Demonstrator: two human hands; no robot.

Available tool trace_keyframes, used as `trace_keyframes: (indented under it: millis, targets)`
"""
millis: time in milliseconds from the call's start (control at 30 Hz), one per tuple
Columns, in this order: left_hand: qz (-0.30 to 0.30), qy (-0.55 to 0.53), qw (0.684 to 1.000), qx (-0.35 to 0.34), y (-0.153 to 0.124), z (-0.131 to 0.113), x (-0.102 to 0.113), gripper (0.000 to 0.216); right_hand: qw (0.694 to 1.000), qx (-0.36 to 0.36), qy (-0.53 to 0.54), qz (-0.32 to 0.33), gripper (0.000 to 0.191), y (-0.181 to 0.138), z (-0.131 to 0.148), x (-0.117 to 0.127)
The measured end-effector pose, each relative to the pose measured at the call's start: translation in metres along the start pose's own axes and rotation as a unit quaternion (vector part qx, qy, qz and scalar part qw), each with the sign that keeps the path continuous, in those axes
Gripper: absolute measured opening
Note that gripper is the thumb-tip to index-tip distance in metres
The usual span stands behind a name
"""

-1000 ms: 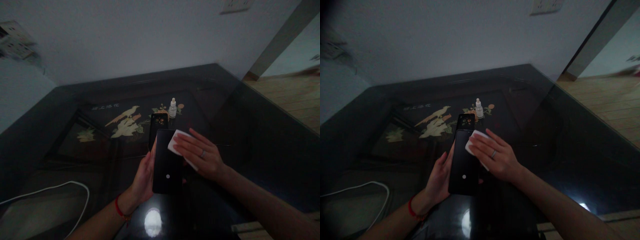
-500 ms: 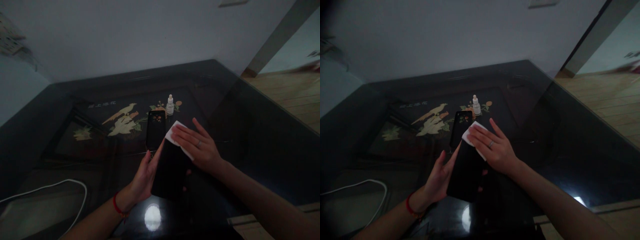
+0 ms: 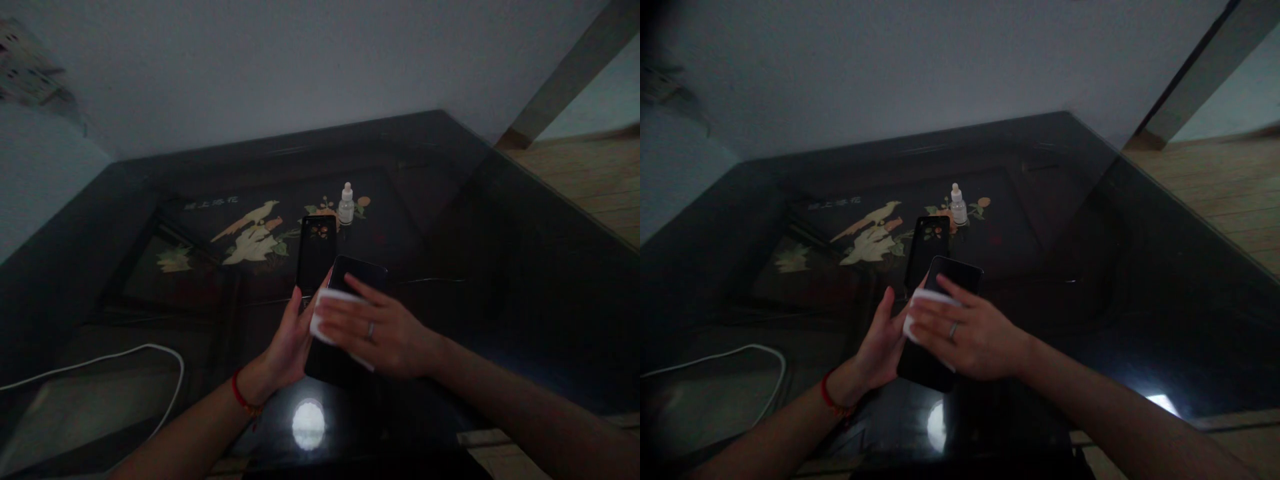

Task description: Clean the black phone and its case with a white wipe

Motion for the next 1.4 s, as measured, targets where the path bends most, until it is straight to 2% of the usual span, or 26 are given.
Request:
trace_keyframes:
  millis: [67,133,267,333,400,467,533,600,700,767,833,900,933,967,1000,1100,1167,1233,1333,1400]
  targets:
    - [-0.030,0.009,0.999,-0.007,0.000,-0.003,0.004,0.061,0.994,0.095,0.039,0.024,0.025,0.003,0.027,-0.008]
    - [-0.040,0.011,0.999,-0.019,0.001,-0.007,0.005,0.060,0.993,0.110,0.042,0.018,0.025,0.003,0.030,-0.008]
    - [-0.024,-0.008,0.999,-0.048,0.003,-0.010,0.004,0.061,0.996,-0.075,-0.038,-0.032,0.034,-0.005,-0.020,0.002]
    - [-0.017,-0.013,0.999,-0.042,0.003,-0.008,0.003,0.062,0.992,-0.107,-0.052,-0.034,0.036,-0.007,-0.029,0.003]
    - [-0.024,-0.010,0.999,-0.029,0.003,-0.007,0.003,0.062,0.999,-0.043,-0.019,-0.008,0.034,-0.003,-0.011,-0.003]
    - [-0.044,-0.003,0.999,-0.031,0.002,-0.009,0.005,0.062,0.997,0.062,0.026,0.024,0.029,0.001,0.017,-0.010]
    - [-0.067,0.000,0.997,-0.035,0.002,-0.011,0.008,0.062,0.993,0.109,0.039,0.037,0.029,0.001,0.030,-0.013]
    - [-0.069,-0.009,0.997,-0.045,0.003,-0.013,0.008,0.060,0.997,0.071,0.018,0.030,0.032,0.000,0.018,-0.010]
    - [-0.037,-0.025,0.998,-0.045,0.004,-0.013,0.005,0.059,0.996,-0.064,-0.048,-0.026,0.034,-0.005,-0.023,0.005]
    - [-0.029,-0.030,0.998,-0.042,0.004,-0.012,0.003,0.059,0.993,-0.094,-0.062,-0.040,0.034,-0.007,-0.030,0.008]
    - [-0.037,-0.032,0.998,-0.033,0.004,-0.012,0.004,0.060,0.999,-0.037,-0.029,-0.009,0.031,-0.003,-0.012,0.001]
    - [-0.037,-0.033,0.998,-0.031,0.003,-0.013,0.004,0.062,0.997,0.068,0.032,0.028,0.027,0.001,0.020,-0.009]
    - [-0.032,-0.033,0.999,-0.029,0.003,-0.014,0.004,0.063,0.991,0.116,0.054,0.027,0.025,0.001,0.032,-0.011]
    - [-0.030,-0.033,0.999,-0.029,0.004,-0.014,0.004,0.064,0.989,0.132,0.065,0.020,0.025,0.001,0.037,-0.011]
    - [-0.030,-0.032,0.999,-0.033,0.003,-0.016,0.004,0.064,0.990,0.122,0.062,0.016,0.026,0.001,0.035,-0.011]
    - [-0.051,-0.031,0.997,-0.048,0.003,-0.019,0.008,0.062,0.999,-0.022,0.014,-0.024,0.028,-0.002,-0.004,-0.003]
    - [-0.060,-0.031,0.996,-0.058,0.003,-0.021,0.009,0.060,0.997,-0.068,-0.001,-0.046,0.030,-0.004,-0.020,0.004]
    - [-0.063,-0.033,0.996,-0.060,0.003,-0.021,0.008,0.061,0.998,-0.036,0.017,-0.042,0.028,-0.001,-0.013,0.006]
    - [-0.059,-0.034,0.995,-0.067,0.004,-0.023,0.007,0.062,0.994,0.076,0.072,-0.018,0.025,0.004,0.018,0.004]
    - [-0.051,-0.035,0.995,-0.075,0.004,-0.026,0.007,0.062,0.993,0.084,0.082,-0.019,0.025,0.004,0.021,0.005]
Point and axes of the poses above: each hand's wrist, its own y-axis towards the middle knuckle, its own x-axis out of the back of the hand, z = x × y, the point moved 7 cm from there along y, towards the middle knuckle, and after that the axes turned 1 degree about -y, right-handed, at the moved point
